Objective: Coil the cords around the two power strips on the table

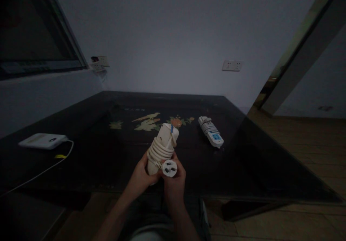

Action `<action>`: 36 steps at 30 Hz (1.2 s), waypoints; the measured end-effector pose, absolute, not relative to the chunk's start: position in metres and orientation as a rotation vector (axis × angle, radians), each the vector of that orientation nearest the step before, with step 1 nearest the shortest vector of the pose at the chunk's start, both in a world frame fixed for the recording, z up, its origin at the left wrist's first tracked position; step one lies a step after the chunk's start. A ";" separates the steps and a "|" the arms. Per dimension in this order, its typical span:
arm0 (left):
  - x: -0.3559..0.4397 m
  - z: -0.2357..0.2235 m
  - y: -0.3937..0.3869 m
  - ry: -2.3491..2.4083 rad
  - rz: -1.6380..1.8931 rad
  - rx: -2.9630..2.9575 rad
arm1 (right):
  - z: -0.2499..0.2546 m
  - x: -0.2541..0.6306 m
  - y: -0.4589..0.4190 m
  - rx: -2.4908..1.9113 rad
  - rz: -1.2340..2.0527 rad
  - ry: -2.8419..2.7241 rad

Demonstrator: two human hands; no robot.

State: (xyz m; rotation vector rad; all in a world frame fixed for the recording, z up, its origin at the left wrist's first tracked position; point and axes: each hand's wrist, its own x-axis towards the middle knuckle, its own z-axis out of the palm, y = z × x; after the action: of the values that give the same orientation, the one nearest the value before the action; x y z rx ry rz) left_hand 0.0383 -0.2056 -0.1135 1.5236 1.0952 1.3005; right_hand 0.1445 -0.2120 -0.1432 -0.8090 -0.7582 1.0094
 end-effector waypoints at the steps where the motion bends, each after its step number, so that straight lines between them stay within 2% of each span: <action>1: 0.038 -0.112 -0.206 1.092 1.290 1.538 | -0.143 0.145 -0.212 -0.818 0.988 -0.760; 8: 0.037 -0.108 -0.210 0.992 1.247 1.518 | -0.132 0.146 -0.219 -0.805 0.918 -0.818; 21: 0.042 -0.115 -0.212 1.009 1.258 1.453 | -0.134 0.149 -0.215 -0.807 0.983 -0.920; 28: 0.048 -0.123 -0.209 1.015 1.365 1.304 | -0.127 0.150 -0.219 -0.751 0.761 -1.116; 34: 0.048 -0.119 -0.207 1.000 1.390 1.201 | -0.116 0.155 -0.228 -0.710 0.344 -1.397; 36: 0.047 -0.121 -0.204 0.965 1.433 1.127 | -0.108 0.157 -0.232 -0.645 0.302 -1.554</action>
State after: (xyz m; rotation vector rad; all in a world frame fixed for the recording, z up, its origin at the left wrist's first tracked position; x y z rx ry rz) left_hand 0.0474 -0.2040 -0.1207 1.1271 0.9653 1.4332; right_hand 0.1568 -0.2321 -0.1081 -0.6455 -1.5538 0.3024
